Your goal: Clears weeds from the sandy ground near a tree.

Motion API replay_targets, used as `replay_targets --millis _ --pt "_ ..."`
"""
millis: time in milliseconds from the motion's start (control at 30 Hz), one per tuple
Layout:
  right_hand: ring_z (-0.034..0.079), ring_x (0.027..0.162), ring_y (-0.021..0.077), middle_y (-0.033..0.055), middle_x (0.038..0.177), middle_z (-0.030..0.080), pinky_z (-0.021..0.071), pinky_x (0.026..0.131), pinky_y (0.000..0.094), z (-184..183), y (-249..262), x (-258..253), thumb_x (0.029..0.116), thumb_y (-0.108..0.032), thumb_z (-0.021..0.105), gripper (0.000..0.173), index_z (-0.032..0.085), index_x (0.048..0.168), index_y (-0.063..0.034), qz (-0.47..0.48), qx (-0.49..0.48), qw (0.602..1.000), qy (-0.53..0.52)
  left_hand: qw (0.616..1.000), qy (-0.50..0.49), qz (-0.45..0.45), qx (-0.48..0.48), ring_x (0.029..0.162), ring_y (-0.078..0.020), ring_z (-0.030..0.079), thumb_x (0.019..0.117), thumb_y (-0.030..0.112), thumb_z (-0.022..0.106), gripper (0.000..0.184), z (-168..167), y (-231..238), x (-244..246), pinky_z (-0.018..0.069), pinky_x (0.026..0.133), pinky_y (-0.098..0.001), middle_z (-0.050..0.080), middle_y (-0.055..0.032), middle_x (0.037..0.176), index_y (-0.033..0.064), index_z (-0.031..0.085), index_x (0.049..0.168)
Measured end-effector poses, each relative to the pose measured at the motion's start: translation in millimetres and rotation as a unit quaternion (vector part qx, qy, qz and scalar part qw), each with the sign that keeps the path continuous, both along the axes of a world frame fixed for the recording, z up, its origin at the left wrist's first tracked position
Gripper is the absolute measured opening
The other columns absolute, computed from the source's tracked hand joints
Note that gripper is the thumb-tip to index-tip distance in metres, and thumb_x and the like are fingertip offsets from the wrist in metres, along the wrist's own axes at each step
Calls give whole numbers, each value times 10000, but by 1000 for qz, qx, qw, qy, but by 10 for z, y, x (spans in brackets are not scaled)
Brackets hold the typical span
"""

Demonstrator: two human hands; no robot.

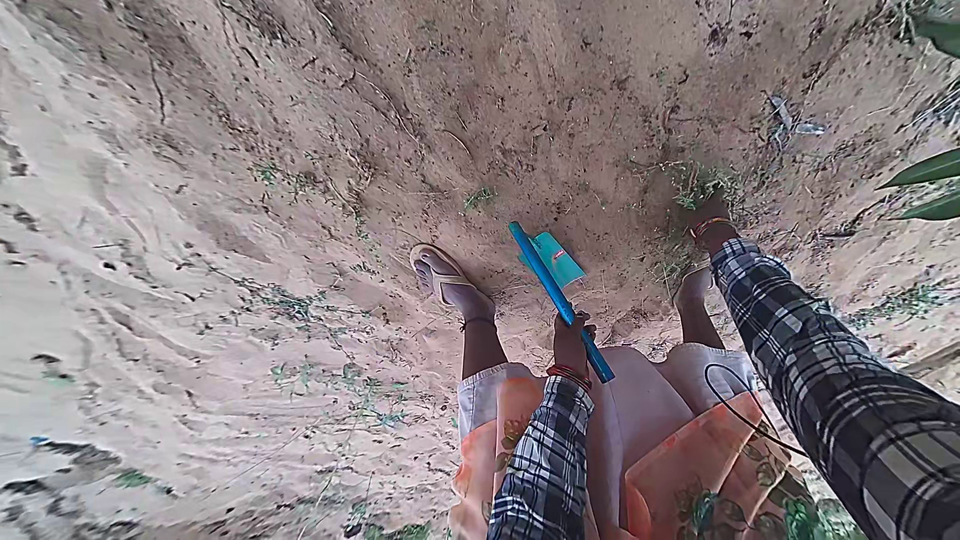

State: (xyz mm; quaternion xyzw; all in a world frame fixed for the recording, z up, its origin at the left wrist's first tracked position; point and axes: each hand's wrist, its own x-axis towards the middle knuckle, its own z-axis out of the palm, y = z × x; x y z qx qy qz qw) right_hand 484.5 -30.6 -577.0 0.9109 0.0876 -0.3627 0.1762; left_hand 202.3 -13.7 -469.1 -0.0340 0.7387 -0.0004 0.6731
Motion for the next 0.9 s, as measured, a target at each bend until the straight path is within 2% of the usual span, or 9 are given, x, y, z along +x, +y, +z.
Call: replay_targets --millis 67,167,267,333,433,600,733,833,900 --pt "514 1336 520 385 1507 412 451 1074 635 -420 -308 145 964 -319 703 702 457 1416 159 34 -31 998 34 1000 1 -4 4 724 -123 592 1086 88 455 404 -12 -11 5 523 653 -243 568 -89 1036 48 367 1478" --pt "564 1275 496 333 1502 448 494 997 661 -521 -423 119 919 -368 751 671 566 1333 127 24 -77 995 64 1000 3 -9 7 728 -123 591 1084 86 457 395 -25 -40 6 525 651 -243 566 -87 1034 44 377 1469" --pt "595 1245 493 337 1415 537 491 996 658 -408 -427 -26 918 -312 748 812 363 1501 103 -25 -67 997 37 1000 2 -8 7 722 -118 587 1084 87 458 402 -28 -30 18 522 647 -238 562 -86 1030 41 372 1473" --pt "622 1208 493 344 1371 569 503 982 658 -444 -438 -8 884 -276 769 867 309 1521 92 -45 -54 997 21 1000 0 -4 11 713 -114 585 1081 78 456 400 -38 -13 23 523 641 -233 560 -79 1018 41 371 1470" --pt "579 1262 505 349 1517 431 492 1001 665 -578 -511 91 925 -283 724 711 450 1446 117 -30 -68 996 46 1000 5 -5 13 704 -117 583 1082 76 452 378 -35 -47 -10 522 634 -231 552 -74 1006 39 377 1451" --pt "589 1241 506 369 1292 602 468 1002 680 -594 -464 260 908 -335 755 609 597 1238 152 -26 -86 993 70 1000 1 -22 22 696 -110 572 1086 69 435 375 -6 -97 -21 518 635 -229 542 -66 989 34 376 1454" --pt "606 1201 519 382 1272 603 458 994 694 -694 -616 483 954 -292 694 585 546 1302 155 -50 -46 990 121 999 3 -23 25 682 -110 568 1089 83 438 383 -5 -72 -24 515 623 -228 543 -65 975 39 377 1464" --pt "607 1183 461 347 1295 592 466 996 630 -657 -607 496 1008 -302 632 584 495 1380 126 -114 -2 983 145 1000 4 -20 22 682 -105 564 1091 97 438 383 -16 -86 -25 513 619 -222 538 -65 991 48 375 1465" --pt "551 1308 450 335 1399 552 417 1089 620 -621 -562 450 1020 -378 628 664 453 1454 92 -152 26 979 131 999 5 -17 27 679 -104 564 1094 99 437 378 -6 -78 -13 515 619 -220 539 -62 986 47 380 1463"
